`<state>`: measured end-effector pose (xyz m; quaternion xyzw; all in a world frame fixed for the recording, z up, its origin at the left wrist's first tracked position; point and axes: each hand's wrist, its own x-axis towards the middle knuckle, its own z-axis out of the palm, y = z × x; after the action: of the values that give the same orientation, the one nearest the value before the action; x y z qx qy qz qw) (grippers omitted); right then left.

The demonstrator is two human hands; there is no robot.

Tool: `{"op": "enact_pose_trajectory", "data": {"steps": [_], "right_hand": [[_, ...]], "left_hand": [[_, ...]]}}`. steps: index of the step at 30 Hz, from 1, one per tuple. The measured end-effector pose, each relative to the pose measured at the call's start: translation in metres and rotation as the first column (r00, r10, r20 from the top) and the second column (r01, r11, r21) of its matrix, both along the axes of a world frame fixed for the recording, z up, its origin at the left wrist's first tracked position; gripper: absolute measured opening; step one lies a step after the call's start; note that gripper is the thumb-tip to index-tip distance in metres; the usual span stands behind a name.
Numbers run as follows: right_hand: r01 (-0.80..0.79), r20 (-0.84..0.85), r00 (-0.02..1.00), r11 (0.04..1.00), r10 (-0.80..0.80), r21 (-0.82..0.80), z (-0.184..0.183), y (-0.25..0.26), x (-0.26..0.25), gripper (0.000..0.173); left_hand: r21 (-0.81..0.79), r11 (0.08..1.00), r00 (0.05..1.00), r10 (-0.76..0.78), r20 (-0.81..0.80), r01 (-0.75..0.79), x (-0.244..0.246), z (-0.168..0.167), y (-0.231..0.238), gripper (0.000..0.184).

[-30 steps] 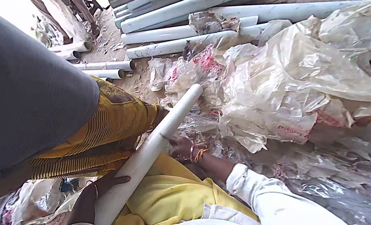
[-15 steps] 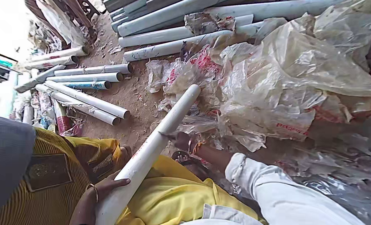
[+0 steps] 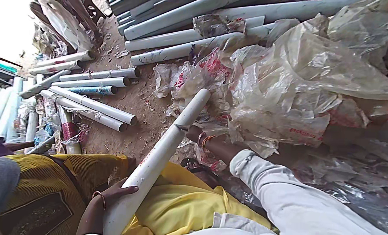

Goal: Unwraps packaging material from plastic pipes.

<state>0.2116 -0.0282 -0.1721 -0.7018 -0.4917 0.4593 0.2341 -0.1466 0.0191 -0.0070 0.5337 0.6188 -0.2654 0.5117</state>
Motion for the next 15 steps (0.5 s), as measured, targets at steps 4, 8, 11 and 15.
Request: {"op": "enact_pose_trajectory", "data": {"steps": [4, 8, 11, 15], "right_hand": [[0.006, 0.028, 1.0, 1.0, -0.006, -0.011, -0.005, -0.003, 0.002, 0.043], [0.022, -0.015, 1.0, 1.0, -0.022, -0.006, -0.005, -0.008, 0.003, 0.041], [-0.097, -0.12, 0.987, 0.989, 0.111, 0.114, 0.005, -0.028, -0.032, 0.043], [0.186, -0.123, 0.976, 0.982, -0.179, 0.045, -0.019, -0.011, -0.005, 0.04]], "left_hand": [[-0.002, 1.0, 1.0, -0.011, 0.001, 0.011, -0.005, -0.006, 0.0, 0.073], [0.025, 1.0, 1.0, -0.011, -0.018, 0.011, 0.003, 0.002, -0.002, 0.073], [0.032, 0.999, 0.999, 0.017, -0.03, -0.016, 0.014, 0.01, -0.008, 0.062], [0.012, 1.0, 1.0, 0.002, 0.025, -0.003, -0.005, -0.001, -0.002, 0.062]]}}
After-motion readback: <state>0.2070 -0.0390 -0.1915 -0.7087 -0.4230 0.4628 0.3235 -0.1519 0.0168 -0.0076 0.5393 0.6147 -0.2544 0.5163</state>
